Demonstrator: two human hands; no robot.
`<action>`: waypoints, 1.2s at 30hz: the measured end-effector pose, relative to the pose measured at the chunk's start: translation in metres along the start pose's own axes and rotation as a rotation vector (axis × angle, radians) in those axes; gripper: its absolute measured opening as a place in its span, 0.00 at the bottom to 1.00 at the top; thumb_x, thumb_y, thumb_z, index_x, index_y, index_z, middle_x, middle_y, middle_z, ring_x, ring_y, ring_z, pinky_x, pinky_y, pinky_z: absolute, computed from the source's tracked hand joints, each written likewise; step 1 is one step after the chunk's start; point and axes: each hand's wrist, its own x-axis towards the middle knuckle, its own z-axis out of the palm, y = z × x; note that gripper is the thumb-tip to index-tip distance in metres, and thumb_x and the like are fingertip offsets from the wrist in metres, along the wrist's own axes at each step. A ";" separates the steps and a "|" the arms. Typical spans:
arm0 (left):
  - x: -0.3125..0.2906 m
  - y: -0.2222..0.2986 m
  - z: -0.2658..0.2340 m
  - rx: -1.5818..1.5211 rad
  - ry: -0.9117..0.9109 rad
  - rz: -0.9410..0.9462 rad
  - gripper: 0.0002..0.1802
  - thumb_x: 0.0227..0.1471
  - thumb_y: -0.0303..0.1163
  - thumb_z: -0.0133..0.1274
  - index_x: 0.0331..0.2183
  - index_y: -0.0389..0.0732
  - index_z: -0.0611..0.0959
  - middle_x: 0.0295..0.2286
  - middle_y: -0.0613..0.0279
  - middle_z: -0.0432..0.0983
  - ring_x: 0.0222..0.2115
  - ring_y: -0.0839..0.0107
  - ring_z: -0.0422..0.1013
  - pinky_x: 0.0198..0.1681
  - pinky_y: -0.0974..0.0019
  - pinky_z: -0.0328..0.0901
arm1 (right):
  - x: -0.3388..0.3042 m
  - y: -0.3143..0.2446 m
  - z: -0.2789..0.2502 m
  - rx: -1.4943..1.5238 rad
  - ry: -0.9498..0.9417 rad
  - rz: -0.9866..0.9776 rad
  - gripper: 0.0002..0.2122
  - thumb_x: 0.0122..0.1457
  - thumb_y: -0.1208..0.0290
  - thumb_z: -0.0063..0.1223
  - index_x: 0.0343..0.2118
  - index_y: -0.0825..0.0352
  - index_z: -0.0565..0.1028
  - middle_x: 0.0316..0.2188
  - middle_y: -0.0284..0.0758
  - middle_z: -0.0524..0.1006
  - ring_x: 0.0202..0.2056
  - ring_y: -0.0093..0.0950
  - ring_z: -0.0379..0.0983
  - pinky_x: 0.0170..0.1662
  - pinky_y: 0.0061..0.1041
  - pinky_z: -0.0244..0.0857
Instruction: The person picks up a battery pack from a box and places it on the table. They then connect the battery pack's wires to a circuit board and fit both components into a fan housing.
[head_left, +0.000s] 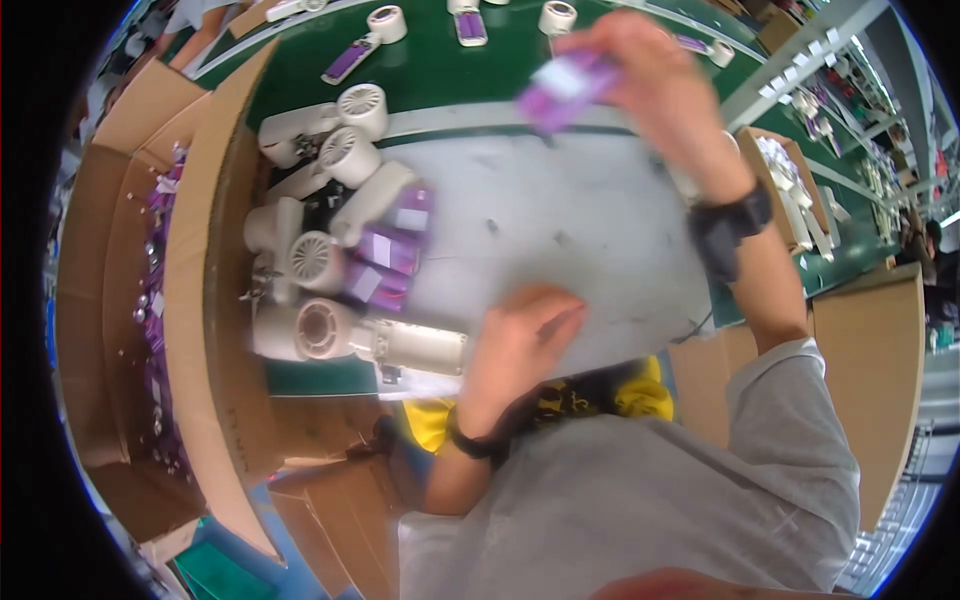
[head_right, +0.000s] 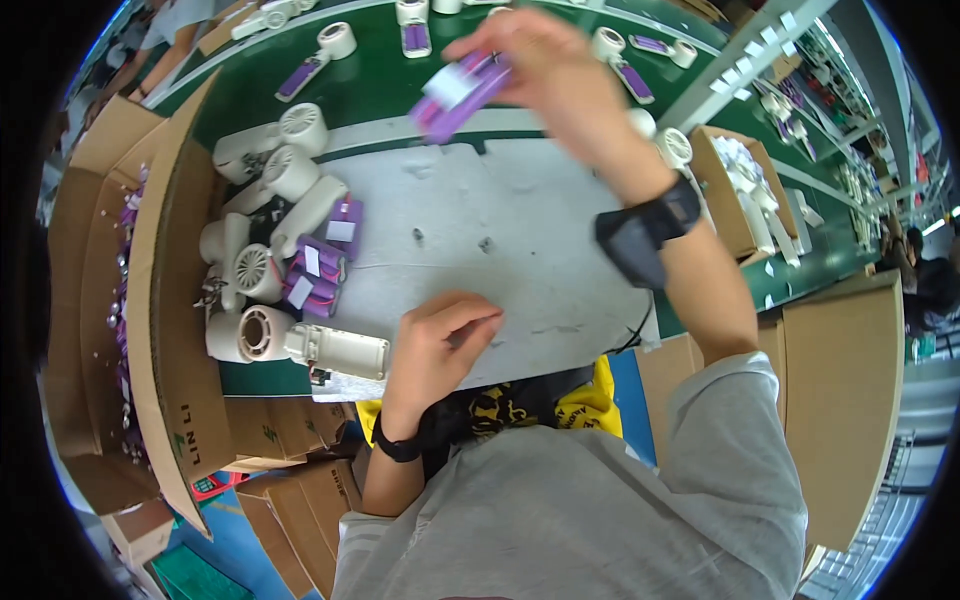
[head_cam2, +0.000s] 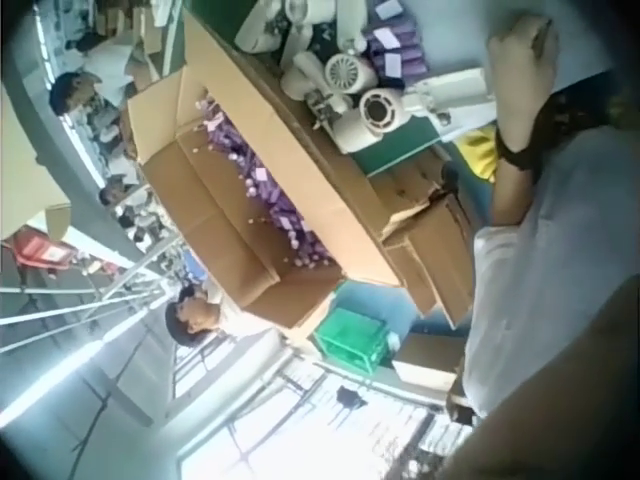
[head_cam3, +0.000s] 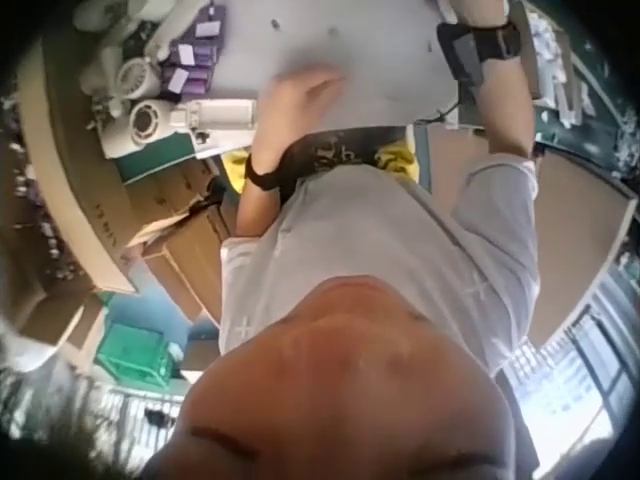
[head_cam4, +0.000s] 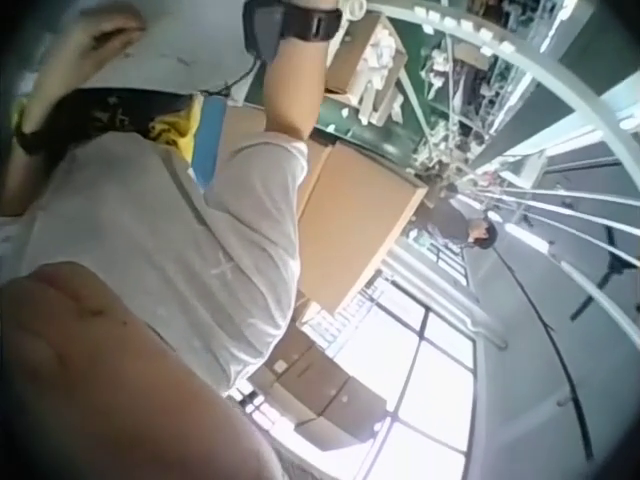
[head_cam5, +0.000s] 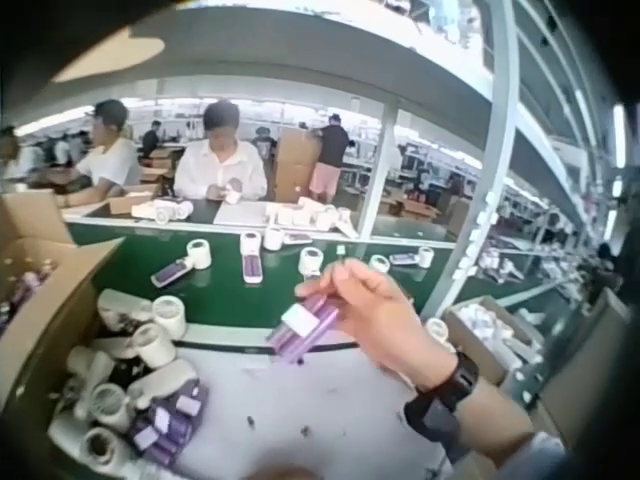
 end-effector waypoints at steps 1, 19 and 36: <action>-0.001 0.000 -0.002 0.024 0.001 -0.006 0.05 0.50 0.21 0.61 0.33 0.35 0.84 0.30 0.58 0.80 0.25 0.68 0.76 0.27 0.70 0.69 | -0.007 -0.013 -0.015 0.049 0.103 -0.002 0.09 0.67 0.65 0.48 0.41 0.66 0.73 0.45 0.35 0.78 0.42 0.24 0.76 0.46 0.25 0.71; 0.001 -0.002 -0.006 0.106 -0.012 0.030 0.06 0.49 0.20 0.61 0.33 0.36 0.84 0.30 0.57 0.80 0.27 0.67 0.77 0.28 0.71 0.71 | -0.164 -0.072 -0.094 -0.937 0.021 0.917 0.22 0.46 0.76 0.68 0.47 0.70 0.75 0.32 0.30 0.74 0.17 0.16 0.69 0.19 0.18 0.61; 0.003 0.006 -0.005 0.099 0.001 -0.022 0.05 0.50 0.21 0.61 0.33 0.36 0.84 0.29 0.58 0.80 0.26 0.71 0.76 0.28 0.72 0.69 | -0.174 -0.066 -0.084 -0.684 -0.199 0.916 0.13 0.47 0.71 0.67 0.25 0.75 0.75 0.15 0.34 0.71 0.15 0.20 0.69 0.19 0.23 0.60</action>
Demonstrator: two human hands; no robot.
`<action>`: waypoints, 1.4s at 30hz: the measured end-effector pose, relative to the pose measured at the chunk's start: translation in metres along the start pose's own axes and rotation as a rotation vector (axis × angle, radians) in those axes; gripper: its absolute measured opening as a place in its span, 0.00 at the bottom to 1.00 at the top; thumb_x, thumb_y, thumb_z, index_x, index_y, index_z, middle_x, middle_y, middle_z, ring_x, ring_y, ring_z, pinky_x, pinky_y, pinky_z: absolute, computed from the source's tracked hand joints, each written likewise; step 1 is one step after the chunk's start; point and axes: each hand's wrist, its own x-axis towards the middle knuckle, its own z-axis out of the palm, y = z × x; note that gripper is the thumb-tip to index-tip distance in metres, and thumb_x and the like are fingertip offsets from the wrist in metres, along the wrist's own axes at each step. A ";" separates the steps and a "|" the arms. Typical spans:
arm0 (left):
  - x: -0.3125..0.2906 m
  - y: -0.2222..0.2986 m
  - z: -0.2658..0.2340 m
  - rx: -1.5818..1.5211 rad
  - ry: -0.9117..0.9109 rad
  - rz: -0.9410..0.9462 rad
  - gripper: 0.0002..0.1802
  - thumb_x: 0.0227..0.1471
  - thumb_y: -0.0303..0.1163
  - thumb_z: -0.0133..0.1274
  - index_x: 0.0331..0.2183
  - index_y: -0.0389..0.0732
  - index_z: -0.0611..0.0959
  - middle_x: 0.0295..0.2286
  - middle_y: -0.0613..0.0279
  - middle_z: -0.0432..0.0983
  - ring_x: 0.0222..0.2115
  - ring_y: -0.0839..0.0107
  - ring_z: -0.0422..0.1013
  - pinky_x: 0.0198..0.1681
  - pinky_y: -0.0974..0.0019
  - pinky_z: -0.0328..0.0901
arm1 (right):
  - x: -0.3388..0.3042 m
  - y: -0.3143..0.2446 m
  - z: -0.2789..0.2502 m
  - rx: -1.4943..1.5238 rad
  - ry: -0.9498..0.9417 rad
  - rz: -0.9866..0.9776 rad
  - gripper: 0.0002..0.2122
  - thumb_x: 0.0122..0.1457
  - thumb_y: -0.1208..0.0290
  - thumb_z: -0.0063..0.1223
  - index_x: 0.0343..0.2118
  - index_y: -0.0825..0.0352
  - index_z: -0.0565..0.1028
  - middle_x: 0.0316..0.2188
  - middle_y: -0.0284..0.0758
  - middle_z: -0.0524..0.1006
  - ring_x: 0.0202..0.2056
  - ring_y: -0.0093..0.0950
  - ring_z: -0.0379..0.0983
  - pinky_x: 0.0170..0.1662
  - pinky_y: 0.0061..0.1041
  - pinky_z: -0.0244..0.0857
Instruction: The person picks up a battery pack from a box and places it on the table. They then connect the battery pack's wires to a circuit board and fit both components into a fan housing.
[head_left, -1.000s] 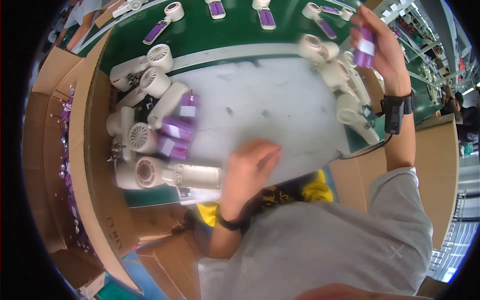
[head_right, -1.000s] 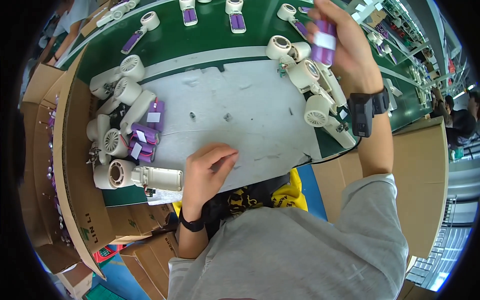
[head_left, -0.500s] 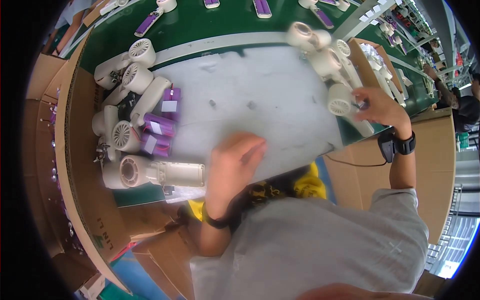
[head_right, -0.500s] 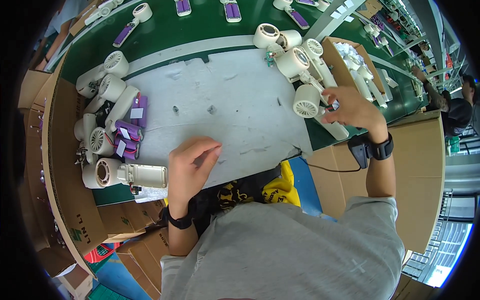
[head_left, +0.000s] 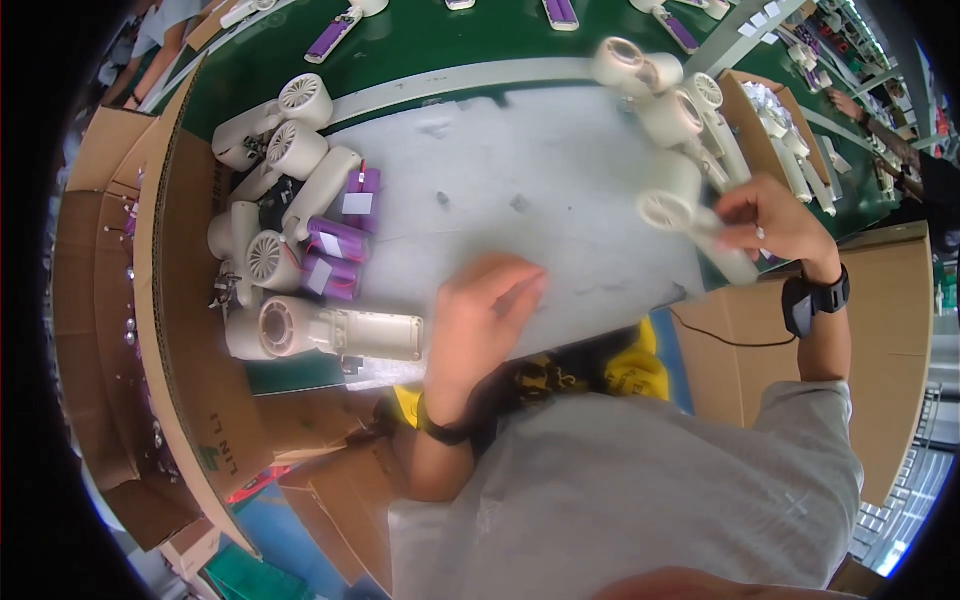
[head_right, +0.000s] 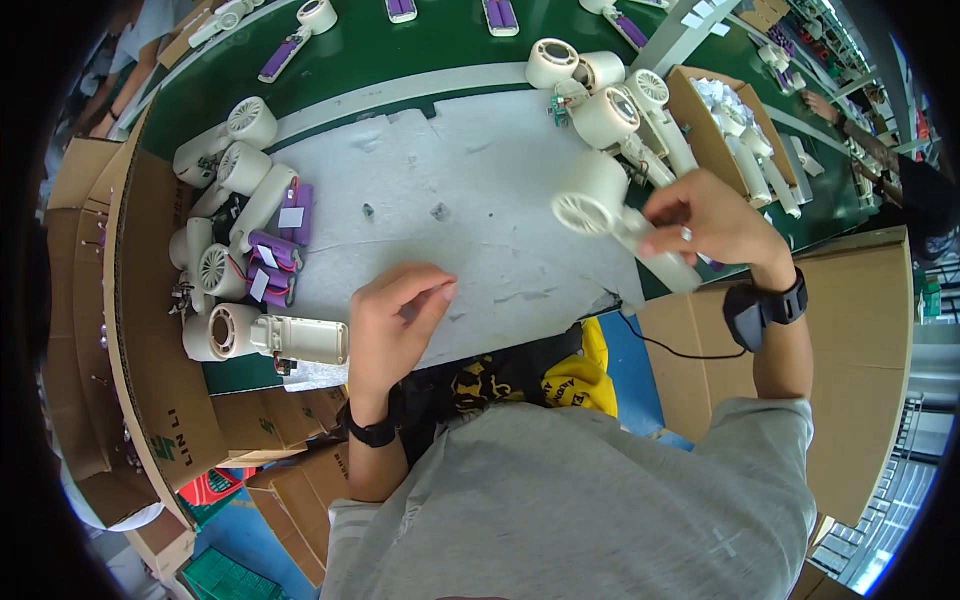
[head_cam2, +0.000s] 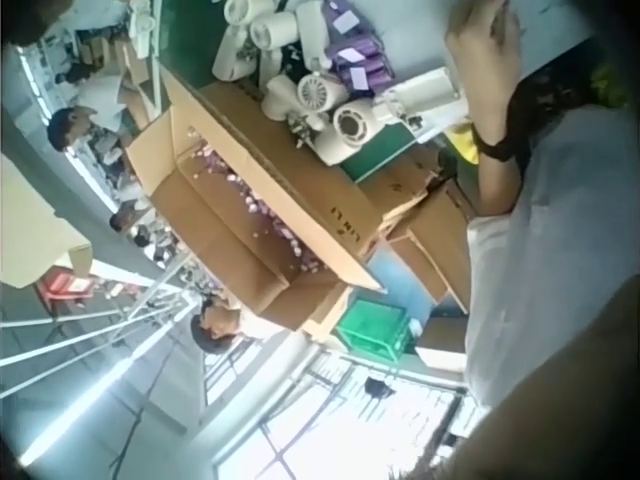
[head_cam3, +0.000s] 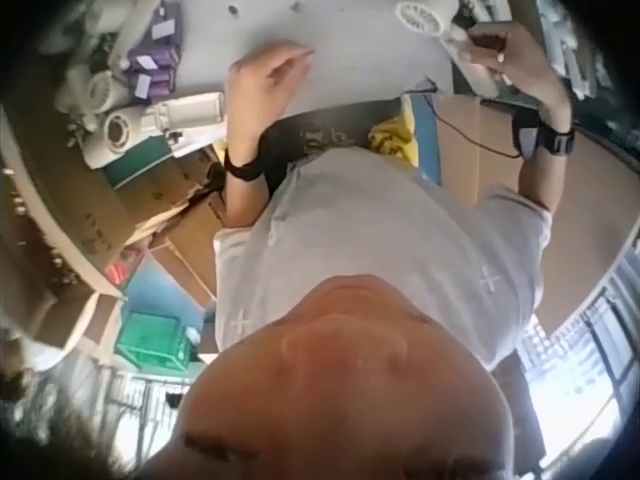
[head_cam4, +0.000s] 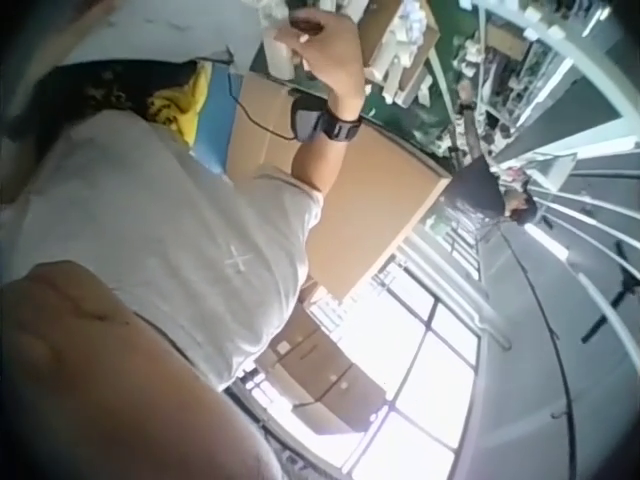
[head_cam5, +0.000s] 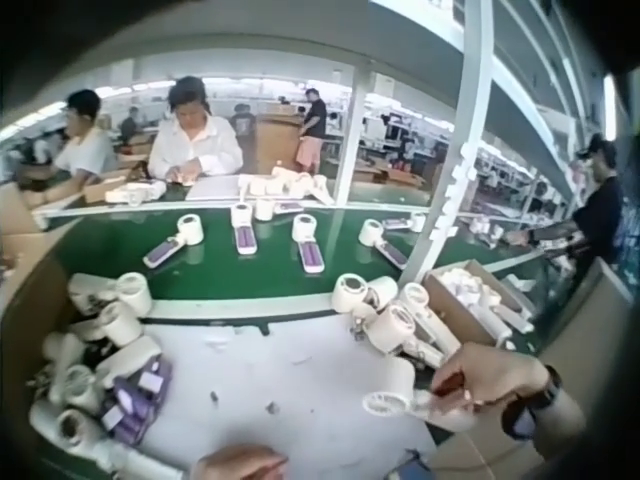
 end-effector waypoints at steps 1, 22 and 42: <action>0.001 0.000 0.000 0.002 0.002 -0.011 0.05 0.50 0.21 0.61 0.33 0.36 0.84 0.29 0.59 0.80 0.26 0.71 0.76 0.28 0.72 0.69 | 0.006 -0.014 0.007 -0.027 0.071 -0.026 0.12 0.48 0.70 0.66 0.26 0.74 0.75 0.16 0.35 0.72 0.15 0.22 0.69 0.20 0.24 0.60; 0.029 0.016 0.048 0.240 -0.045 -0.051 0.19 0.45 0.28 0.66 0.40 0.42 0.79 0.28 0.63 0.80 0.21 0.74 0.71 0.27 0.69 0.67 | 0.062 -0.027 0.068 0.025 0.146 -0.232 0.12 0.57 0.72 0.61 0.42 0.69 0.76 0.26 0.35 0.77 0.22 0.16 0.68 0.25 0.23 0.63; 0.005 0.012 0.014 -0.072 -0.070 -0.174 0.18 0.47 0.22 0.65 0.41 0.40 0.78 0.29 0.62 0.82 0.25 0.79 0.75 0.30 0.74 0.68 | 0.063 -0.042 0.124 -0.162 0.407 -0.828 0.09 0.47 0.81 0.66 0.33 0.68 0.79 0.31 0.36 0.75 0.28 0.34 0.72 0.29 0.29 0.66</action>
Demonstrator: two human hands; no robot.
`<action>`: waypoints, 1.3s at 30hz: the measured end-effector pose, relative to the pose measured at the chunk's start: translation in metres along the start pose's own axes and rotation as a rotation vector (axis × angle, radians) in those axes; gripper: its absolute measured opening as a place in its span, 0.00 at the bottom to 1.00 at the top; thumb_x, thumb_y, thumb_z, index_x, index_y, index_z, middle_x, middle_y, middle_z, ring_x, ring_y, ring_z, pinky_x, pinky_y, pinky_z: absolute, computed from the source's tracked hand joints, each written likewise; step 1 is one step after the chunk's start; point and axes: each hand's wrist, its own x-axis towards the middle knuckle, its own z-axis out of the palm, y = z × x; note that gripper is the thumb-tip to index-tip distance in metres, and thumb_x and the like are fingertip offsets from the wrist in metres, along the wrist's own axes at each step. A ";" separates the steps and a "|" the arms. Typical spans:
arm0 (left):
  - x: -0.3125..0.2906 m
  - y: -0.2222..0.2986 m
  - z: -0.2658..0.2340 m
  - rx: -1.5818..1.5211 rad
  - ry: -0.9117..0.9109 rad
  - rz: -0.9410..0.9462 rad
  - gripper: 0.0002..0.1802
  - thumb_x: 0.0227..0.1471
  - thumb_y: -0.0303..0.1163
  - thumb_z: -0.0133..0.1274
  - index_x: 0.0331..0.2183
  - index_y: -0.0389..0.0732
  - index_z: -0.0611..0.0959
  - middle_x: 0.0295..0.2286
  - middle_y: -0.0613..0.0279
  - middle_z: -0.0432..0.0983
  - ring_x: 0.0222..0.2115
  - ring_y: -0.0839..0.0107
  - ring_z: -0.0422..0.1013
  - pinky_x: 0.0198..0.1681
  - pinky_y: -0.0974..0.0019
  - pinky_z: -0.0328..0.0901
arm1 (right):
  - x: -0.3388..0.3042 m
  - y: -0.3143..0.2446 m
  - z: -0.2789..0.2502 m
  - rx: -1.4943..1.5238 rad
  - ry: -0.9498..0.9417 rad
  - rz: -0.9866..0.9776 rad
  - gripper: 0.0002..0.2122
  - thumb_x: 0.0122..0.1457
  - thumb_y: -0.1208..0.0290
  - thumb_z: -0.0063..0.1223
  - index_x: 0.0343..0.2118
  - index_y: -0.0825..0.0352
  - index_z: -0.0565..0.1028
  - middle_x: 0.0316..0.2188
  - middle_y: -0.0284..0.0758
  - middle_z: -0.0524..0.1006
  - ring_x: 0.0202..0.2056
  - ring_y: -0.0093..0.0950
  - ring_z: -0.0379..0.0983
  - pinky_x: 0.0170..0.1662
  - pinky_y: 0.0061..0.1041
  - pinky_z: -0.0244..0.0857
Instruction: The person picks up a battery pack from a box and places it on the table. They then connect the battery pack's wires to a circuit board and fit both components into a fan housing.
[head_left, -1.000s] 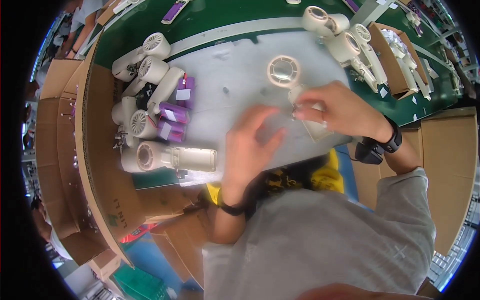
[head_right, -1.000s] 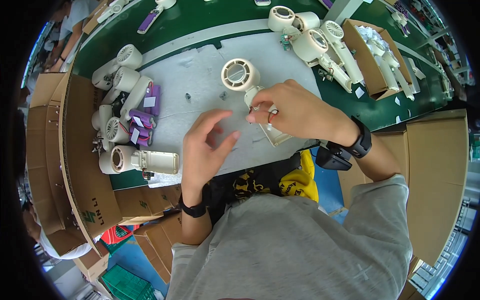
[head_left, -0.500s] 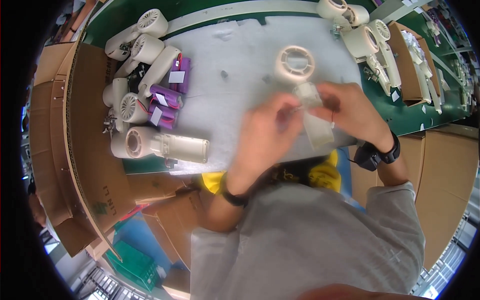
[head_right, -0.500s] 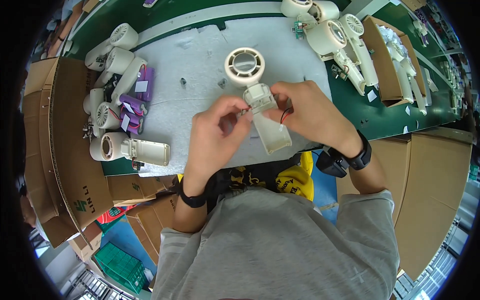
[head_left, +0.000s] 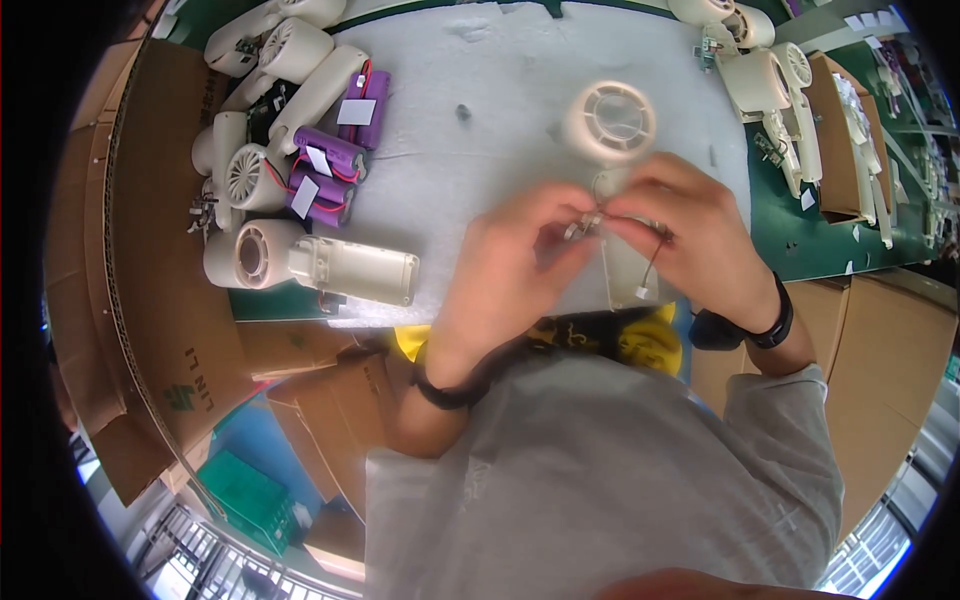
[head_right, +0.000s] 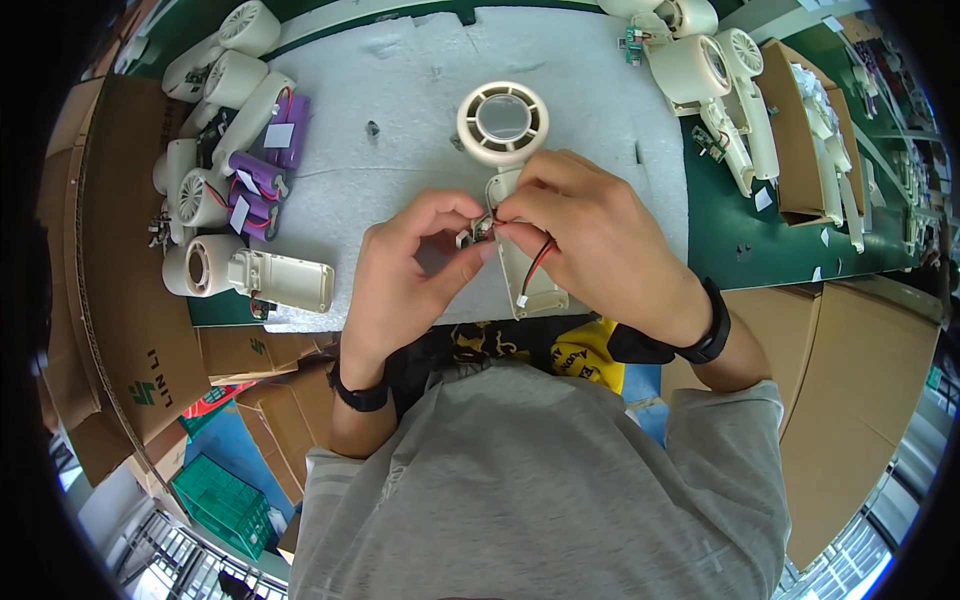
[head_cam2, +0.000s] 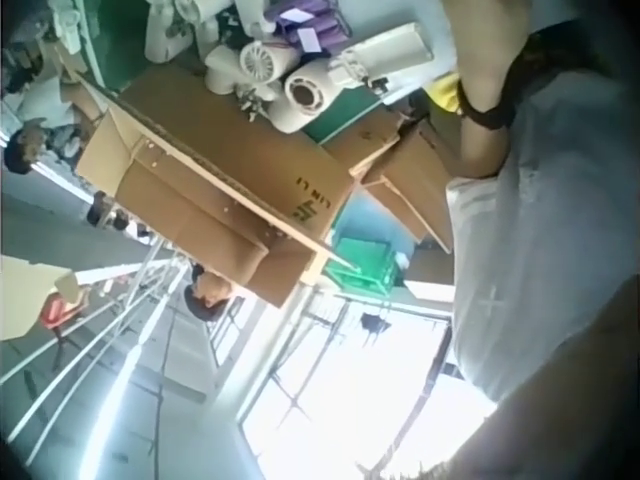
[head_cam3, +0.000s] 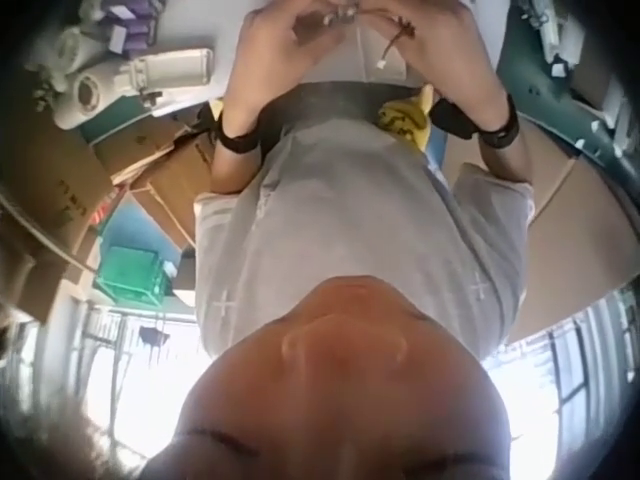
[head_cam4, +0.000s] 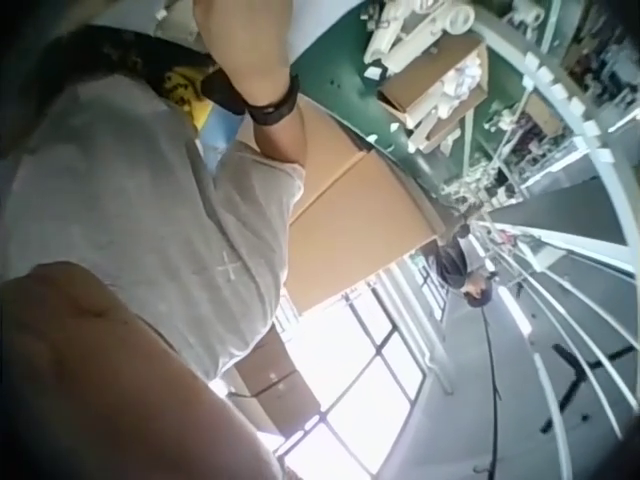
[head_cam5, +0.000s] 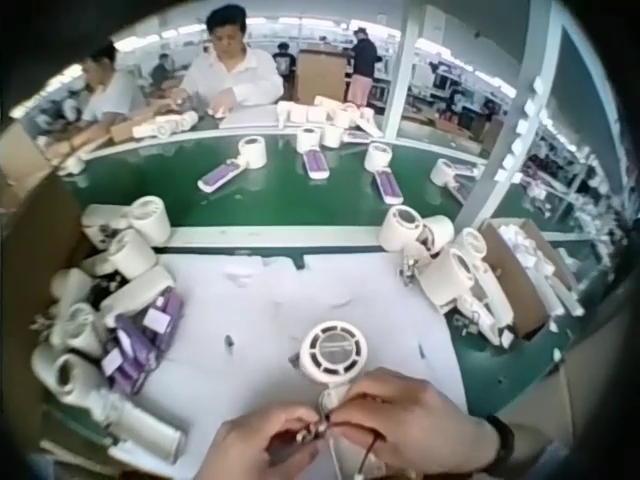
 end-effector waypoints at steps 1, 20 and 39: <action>0.000 0.001 -0.001 -0.003 0.006 -0.003 0.18 0.47 0.22 0.65 0.41 0.40 0.78 0.29 0.62 0.82 0.25 0.79 0.75 0.30 0.74 0.68 | 0.000 -0.001 0.000 0.006 -0.013 0.015 0.09 0.47 0.81 0.66 0.32 0.68 0.79 0.30 0.36 0.74 0.28 0.34 0.71 0.29 0.29 0.66; -0.003 -0.006 0.013 0.146 0.124 0.260 0.19 0.38 0.10 0.58 0.34 0.41 0.86 0.39 0.54 0.75 0.33 0.62 0.77 0.36 0.66 0.72 | -0.007 -0.005 0.005 -0.088 -0.015 0.044 0.07 0.45 0.81 0.65 0.28 0.70 0.77 0.30 0.35 0.70 0.29 0.33 0.68 0.31 0.28 0.64; 0.007 -0.001 0.000 -0.183 -0.076 0.021 0.16 0.47 0.13 0.59 0.41 0.36 0.82 0.39 0.59 0.77 0.39 0.72 0.76 0.41 0.70 0.73 | -0.015 0.007 -0.012 0.227 -0.021 0.172 0.11 0.50 0.84 0.60 0.38 0.69 0.81 0.35 0.38 0.74 0.31 0.30 0.72 0.33 0.25 0.66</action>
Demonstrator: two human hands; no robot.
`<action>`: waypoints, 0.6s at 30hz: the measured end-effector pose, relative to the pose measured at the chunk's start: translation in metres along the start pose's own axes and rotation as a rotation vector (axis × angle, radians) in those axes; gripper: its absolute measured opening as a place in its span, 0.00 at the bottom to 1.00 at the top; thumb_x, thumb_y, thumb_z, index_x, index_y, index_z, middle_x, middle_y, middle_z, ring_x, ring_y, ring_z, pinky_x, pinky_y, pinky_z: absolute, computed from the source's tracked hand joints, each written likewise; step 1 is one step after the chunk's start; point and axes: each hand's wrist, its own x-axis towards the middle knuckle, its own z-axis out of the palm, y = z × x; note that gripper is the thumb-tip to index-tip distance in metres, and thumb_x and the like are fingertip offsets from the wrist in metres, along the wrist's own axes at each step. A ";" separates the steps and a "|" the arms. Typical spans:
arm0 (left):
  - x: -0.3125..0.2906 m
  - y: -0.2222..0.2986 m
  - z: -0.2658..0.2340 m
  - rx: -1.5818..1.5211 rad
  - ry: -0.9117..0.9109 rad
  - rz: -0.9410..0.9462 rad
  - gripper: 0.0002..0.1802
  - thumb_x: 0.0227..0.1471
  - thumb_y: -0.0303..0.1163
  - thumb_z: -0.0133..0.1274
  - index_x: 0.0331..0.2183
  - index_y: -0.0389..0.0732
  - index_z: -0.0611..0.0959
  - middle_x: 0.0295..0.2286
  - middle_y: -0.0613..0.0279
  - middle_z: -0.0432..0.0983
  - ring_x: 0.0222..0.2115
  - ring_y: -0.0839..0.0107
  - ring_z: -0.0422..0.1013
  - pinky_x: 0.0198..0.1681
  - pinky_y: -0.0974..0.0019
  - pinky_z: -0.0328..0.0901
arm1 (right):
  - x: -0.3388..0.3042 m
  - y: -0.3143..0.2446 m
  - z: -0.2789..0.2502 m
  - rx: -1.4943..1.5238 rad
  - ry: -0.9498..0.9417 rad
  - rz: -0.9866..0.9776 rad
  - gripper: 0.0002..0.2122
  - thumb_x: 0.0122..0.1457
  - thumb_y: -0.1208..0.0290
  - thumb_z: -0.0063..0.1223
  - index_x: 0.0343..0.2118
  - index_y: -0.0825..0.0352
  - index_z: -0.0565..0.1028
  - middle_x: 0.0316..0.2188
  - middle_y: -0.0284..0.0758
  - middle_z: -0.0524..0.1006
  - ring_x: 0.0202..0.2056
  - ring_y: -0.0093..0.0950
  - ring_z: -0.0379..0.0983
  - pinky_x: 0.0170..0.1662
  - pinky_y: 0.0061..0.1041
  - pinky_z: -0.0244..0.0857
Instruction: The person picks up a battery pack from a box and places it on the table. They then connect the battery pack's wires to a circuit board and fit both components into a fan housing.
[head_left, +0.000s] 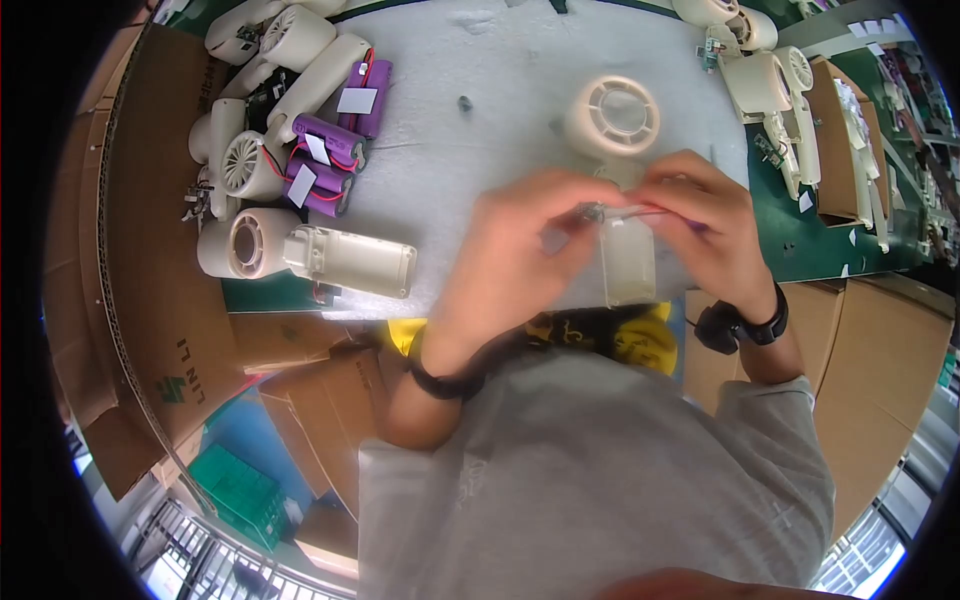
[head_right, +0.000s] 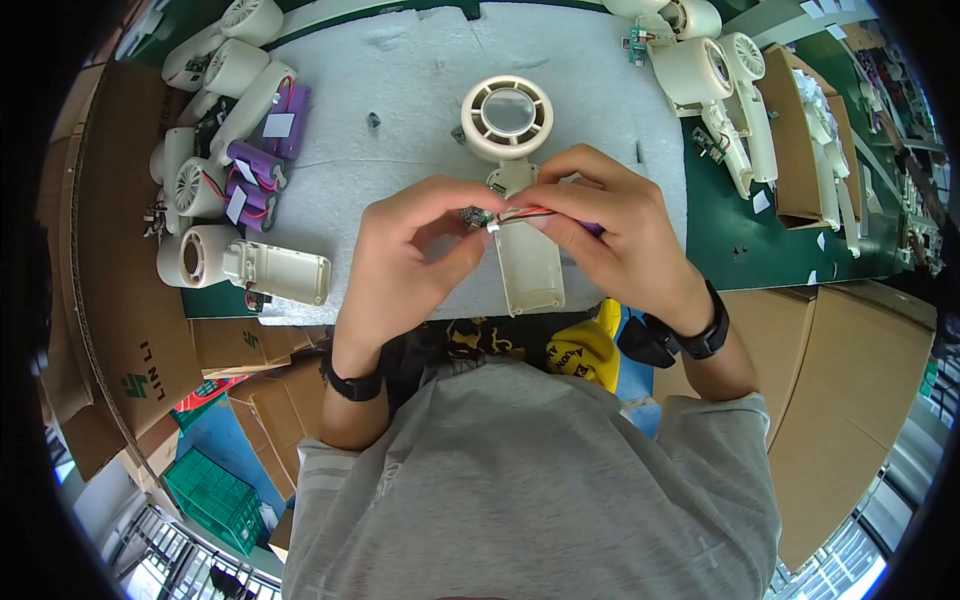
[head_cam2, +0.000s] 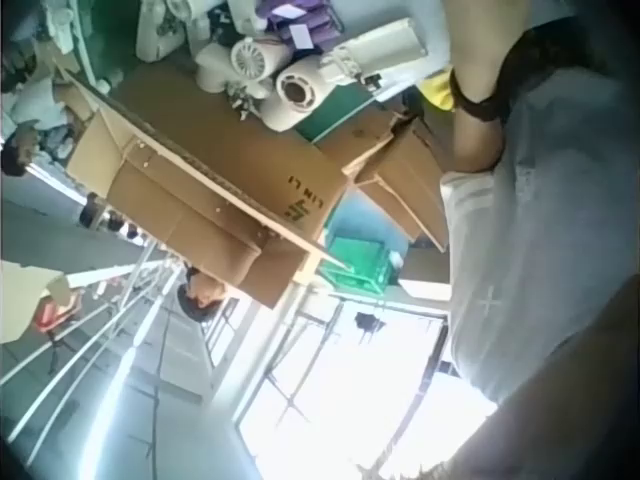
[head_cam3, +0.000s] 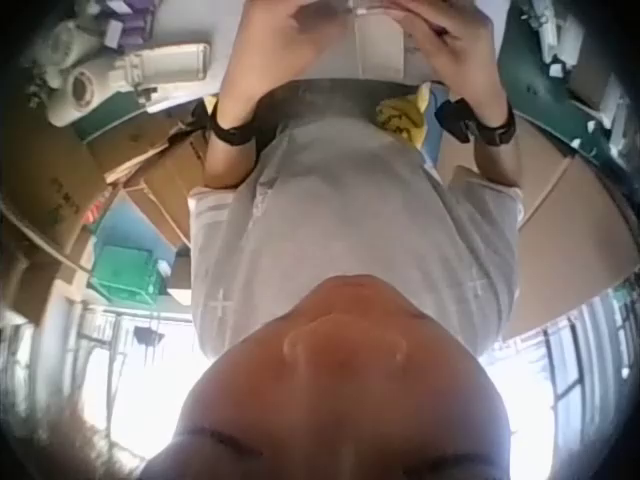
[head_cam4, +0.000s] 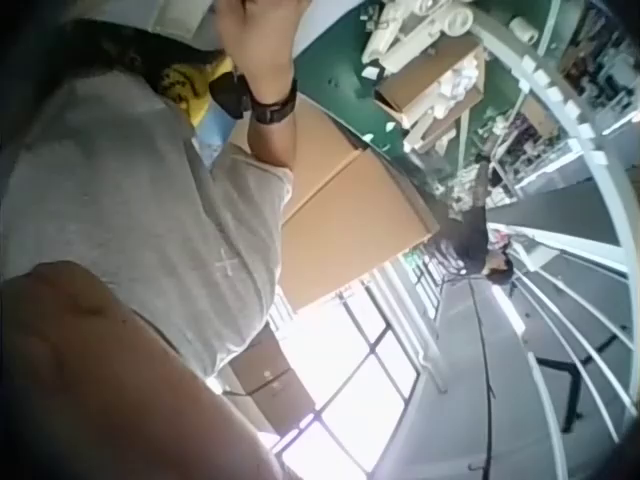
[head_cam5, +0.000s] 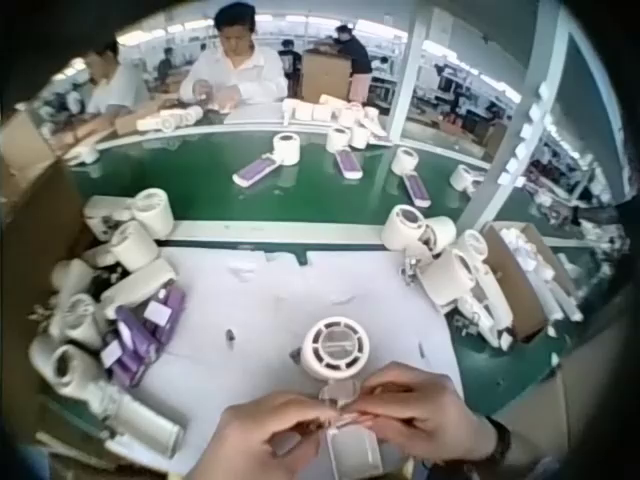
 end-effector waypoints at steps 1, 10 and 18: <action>0.000 0.000 -0.001 -0.042 -0.013 -0.042 0.16 0.48 0.12 0.58 0.41 0.36 0.82 0.39 0.60 0.77 0.39 0.72 0.76 0.41 0.70 0.73 | 0.000 -0.001 0.001 0.000 0.000 0.001 0.11 0.50 0.84 0.60 0.38 0.69 0.81 0.35 0.38 0.74 0.31 0.30 0.72 0.33 0.25 0.66; -0.004 -0.003 -0.002 -0.179 -0.042 -0.011 0.14 0.47 0.15 0.62 0.39 0.33 0.83 0.38 0.58 0.77 0.37 0.73 0.76 0.40 0.72 0.72 | 0.000 -0.001 0.010 -0.189 0.090 -0.162 0.11 0.49 0.79 0.65 0.38 0.65 0.82 0.30 0.35 0.72 0.24 0.27 0.70 0.27 0.24 0.65; 0.000 -0.005 -0.005 -0.259 0.006 -0.009 0.12 0.45 0.16 0.65 0.36 0.33 0.85 0.34 0.57 0.78 0.34 0.74 0.75 0.36 0.73 0.71 | 0.003 0.000 0.002 -0.228 -0.021 -0.203 0.11 0.47 0.72 0.69 0.35 0.63 0.81 0.26 0.34 0.69 0.20 0.26 0.65 0.23 0.25 0.60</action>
